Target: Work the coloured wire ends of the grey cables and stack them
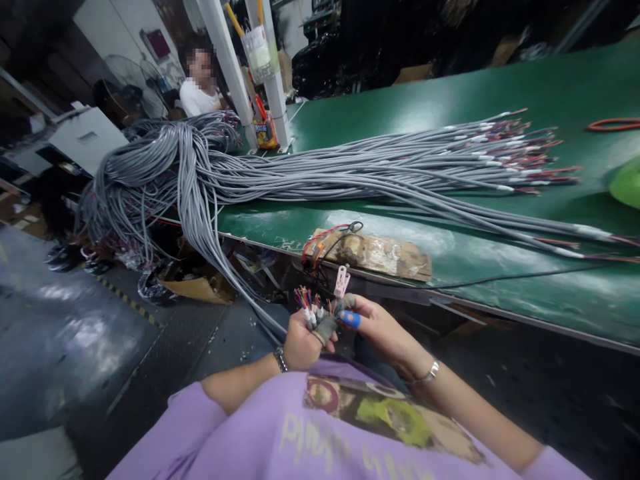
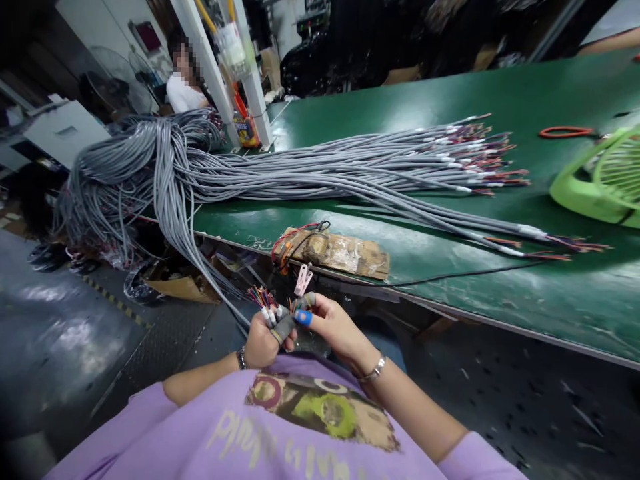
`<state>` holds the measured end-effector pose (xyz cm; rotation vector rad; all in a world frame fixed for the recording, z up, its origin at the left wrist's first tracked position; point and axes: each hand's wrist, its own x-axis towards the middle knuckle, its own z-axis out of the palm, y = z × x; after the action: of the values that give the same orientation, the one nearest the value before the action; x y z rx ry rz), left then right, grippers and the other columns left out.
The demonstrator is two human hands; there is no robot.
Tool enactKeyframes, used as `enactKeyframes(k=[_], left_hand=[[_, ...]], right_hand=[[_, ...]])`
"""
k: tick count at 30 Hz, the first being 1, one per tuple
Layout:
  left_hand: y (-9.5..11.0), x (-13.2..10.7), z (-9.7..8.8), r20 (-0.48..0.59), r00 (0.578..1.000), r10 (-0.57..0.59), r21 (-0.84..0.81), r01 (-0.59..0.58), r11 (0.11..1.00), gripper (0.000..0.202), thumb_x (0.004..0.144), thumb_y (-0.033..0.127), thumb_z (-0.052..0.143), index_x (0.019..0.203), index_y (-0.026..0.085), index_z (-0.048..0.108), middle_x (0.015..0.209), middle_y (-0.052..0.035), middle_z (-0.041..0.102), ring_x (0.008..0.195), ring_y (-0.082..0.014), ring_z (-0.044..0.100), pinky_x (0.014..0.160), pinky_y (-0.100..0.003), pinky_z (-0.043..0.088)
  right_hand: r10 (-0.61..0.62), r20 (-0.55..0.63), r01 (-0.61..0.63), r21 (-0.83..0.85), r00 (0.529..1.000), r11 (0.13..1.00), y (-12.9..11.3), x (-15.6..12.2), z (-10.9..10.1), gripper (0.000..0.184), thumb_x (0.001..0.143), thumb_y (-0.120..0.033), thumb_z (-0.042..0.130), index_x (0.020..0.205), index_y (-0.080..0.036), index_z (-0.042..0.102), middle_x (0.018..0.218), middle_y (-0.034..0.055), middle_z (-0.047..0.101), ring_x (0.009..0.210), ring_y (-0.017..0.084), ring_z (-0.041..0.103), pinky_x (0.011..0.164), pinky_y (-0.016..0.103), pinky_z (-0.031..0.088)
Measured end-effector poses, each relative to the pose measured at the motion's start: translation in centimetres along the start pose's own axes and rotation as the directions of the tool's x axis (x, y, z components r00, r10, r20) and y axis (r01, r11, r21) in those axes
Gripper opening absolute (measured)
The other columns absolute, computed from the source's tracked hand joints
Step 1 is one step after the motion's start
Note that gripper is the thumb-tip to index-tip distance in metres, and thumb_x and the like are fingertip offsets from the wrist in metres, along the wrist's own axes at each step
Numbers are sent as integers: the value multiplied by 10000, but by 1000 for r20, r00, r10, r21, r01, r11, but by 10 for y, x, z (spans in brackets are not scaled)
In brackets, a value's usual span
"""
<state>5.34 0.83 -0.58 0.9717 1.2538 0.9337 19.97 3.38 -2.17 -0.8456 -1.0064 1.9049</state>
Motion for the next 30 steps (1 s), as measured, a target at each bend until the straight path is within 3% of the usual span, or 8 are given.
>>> enactKeyframes(k=[9, 16, 24, 30], left_hand=[[-4, 7, -10, 151, 983, -101, 46, 95, 994, 469, 581, 568, 776, 648, 166, 545, 458, 6, 582, 323, -92, 478, 332, -194, 341], [-8, 9, -15, 181, 977, -110, 48, 103, 993, 475, 575, 560, 787, 597, 162, 529, 475, -8, 602, 326, -85, 487, 338, -187, 357], [-14, 8, -8, 66, 996, -63, -29, 65, 997, 453, 582, 540, 783, 625, 167, 530, 485, 3, 609, 355, -95, 525, 364, -185, 371], [-18, 8, -3, 16, 998, -61, -112, 62, 992, 457, 600, 561, 759, 637, 167, 530, 498, -8, 624, 353, -101, 533, 358, -186, 344]], right_hand=[[2, -91, -14, -129, 996, 992, -5, 0, -1, 350, 530, -423, 870, 639, -171, 653, 612, -10, 633, 584, 127, 518, 614, 282, 436], [13, -193, -35, -110, 981, 993, -1, 0, 4, 384, 493, -461, 870, 603, -171, 643, 537, -20, 600, 516, 110, 467, 522, 259, 373], [3, -258, -23, -73, 966, 997, 0, -1, 13, 398, 489, -486, 866, 573, -189, 614, 490, -20, 576, 487, 122, 467, 512, 277, 376], [-14, -232, 3, -50, 973, 999, 4, 0, 15, 413, 532, -526, 845, 584, -208, 587, 485, -25, 551, 484, 124, 450, 504, 274, 370]])
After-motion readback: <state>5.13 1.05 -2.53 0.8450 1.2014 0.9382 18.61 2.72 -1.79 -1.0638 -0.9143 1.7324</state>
